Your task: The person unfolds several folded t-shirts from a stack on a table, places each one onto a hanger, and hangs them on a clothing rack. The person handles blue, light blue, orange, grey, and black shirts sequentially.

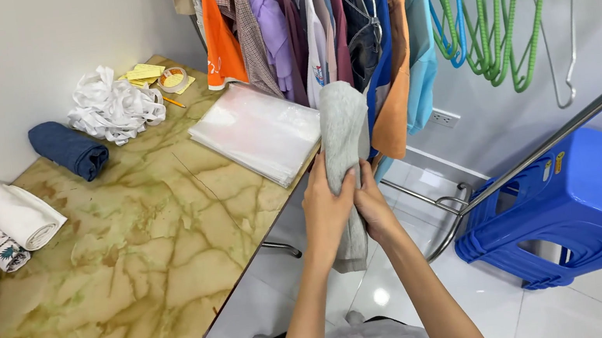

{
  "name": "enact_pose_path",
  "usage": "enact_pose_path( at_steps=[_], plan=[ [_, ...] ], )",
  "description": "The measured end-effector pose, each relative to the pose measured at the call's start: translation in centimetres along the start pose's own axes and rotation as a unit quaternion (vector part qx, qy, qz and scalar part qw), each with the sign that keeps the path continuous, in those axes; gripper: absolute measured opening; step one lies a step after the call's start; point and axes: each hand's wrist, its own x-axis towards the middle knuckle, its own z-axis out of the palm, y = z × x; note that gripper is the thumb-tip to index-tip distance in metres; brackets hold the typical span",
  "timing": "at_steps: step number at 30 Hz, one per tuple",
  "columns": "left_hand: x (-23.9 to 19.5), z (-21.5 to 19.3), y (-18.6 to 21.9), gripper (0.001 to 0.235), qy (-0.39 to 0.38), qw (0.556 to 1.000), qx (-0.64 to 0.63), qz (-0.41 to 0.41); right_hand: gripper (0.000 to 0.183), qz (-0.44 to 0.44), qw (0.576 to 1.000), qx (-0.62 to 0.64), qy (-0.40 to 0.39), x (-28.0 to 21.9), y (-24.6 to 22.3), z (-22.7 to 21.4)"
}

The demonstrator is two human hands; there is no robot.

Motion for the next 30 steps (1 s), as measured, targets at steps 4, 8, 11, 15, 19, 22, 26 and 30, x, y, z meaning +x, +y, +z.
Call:
enact_pose_path(
  at_steps=[4, 8, 11, 15, 19, 22, 26, 30],
  plan=[
    [0.0, -0.5, -2.0, 0.036, 0.040, 0.997, -0.060, -0.029, 0.067, 0.031, 0.999, -0.026, 0.012, 0.9, 0.9, 0.3],
    [2.5, -1.2, -7.0, 0.019, 0.094, 0.965, -0.244, -0.027, 0.095, 0.106, 0.994, 0.023, 0.006, 0.0, -2.6, 1.5],
    [2.8, -3.0, -7.2, 0.019, 0.116, 0.916, -0.371, -0.102, 0.081, 0.187, 0.971, 0.146, 0.012, 1.2, -2.3, -0.2],
    [3.4, -5.0, -7.3, 0.045, 0.150, 0.831, -0.503, -0.185, 0.049, 0.153, 0.961, 0.225, 0.040, 4.3, 0.1, -3.3],
    [4.0, -7.7, -8.7, 0.039, 0.185, 0.829, -0.506, -0.152, 0.043, 0.130, 0.948, 0.287, 0.051, 8.8, 3.0, -7.5],
    [4.1, -8.6, -9.8, 0.037, 0.201, 0.828, -0.512, -0.105, 0.040, 0.104, 0.942, 0.316, 0.046, 17.0, 10.9, -15.4],
    [4.5, -9.7, -11.4, 0.034, 0.251, 0.831, -0.490, -0.081, 0.038, 0.069, 0.936, 0.343, 0.029, 22.2, 15.4, -21.8],
    [3.9, -11.2, -9.6, 0.030, 0.316, 0.839, -0.439, -0.056, 0.045, 0.098, 0.959, 0.266, -0.012, 21.7, 14.9, -23.6]
  ],
)
